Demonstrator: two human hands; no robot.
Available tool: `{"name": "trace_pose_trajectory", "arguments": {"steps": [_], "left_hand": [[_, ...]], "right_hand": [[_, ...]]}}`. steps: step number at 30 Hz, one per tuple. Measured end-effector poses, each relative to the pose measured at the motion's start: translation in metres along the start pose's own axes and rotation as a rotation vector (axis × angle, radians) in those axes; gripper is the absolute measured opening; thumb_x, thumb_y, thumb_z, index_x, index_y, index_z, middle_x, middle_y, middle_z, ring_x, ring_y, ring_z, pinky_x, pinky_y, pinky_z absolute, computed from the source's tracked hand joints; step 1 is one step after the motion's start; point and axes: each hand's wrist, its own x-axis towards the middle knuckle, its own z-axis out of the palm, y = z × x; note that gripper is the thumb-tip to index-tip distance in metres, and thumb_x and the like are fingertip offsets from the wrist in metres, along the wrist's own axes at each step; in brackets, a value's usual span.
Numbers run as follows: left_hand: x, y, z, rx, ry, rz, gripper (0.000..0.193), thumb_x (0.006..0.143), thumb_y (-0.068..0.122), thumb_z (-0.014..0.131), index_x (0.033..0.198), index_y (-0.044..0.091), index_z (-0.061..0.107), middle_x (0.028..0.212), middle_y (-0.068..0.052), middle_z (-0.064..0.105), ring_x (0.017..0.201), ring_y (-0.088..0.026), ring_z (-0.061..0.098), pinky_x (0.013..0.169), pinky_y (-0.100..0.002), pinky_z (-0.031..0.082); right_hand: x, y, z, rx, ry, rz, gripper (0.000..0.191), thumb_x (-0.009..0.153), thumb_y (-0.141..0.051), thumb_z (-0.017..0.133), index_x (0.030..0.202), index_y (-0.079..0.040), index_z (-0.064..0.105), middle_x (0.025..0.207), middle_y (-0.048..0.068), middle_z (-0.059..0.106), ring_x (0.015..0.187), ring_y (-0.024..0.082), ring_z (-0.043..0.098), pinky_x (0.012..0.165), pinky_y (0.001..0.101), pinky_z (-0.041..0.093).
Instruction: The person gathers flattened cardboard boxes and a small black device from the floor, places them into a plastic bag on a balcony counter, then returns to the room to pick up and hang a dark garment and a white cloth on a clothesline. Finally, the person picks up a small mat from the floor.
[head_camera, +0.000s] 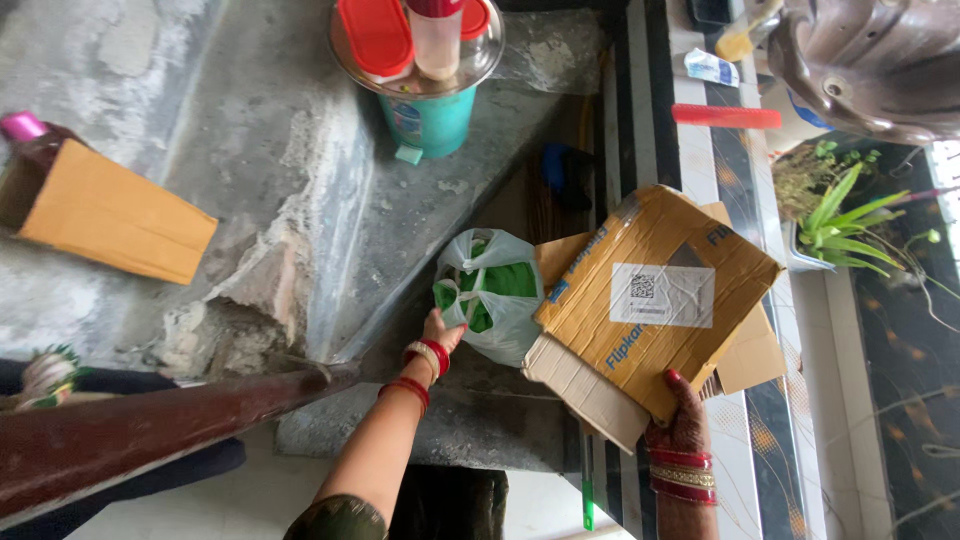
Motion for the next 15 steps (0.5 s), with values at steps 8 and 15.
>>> {"name": "trace_pose_trajectory", "arguments": {"steps": [8, 15], "left_hand": [[0.002, -0.001, 0.059, 0.041, -0.314, -0.163, 0.065, 0.084, 0.023, 0.076, 0.138, 0.004, 0.045, 0.117, -0.023, 0.071, 0.086, -0.031, 0.072, 0.078, -0.043, 0.059], [-0.067, -0.007, 0.133, 0.007, -0.617, -0.290, 0.037, 0.102, 0.038, 0.056, 0.100, 0.006, 0.074, 0.097, -0.020, 0.075, 0.086, -0.031, 0.071, 0.081, -0.045, 0.055]], "right_hand": [[-0.015, -0.007, -0.025, -0.077, 0.039, -0.016, 0.051, 0.089, -0.011, 0.072, 0.138, -0.007, 0.057, 0.114, 0.007, 0.071, 0.097, 0.020, 0.072, 0.073, 0.0261, 0.060], [-0.018, 0.004, -0.036, -0.016, 0.084, 0.004, 0.048, 0.094, -0.011, 0.074, 0.139, -0.006, 0.058, 0.114, 0.005, 0.072, 0.097, 0.019, 0.071, 0.066, 0.0217, 0.055]]}}
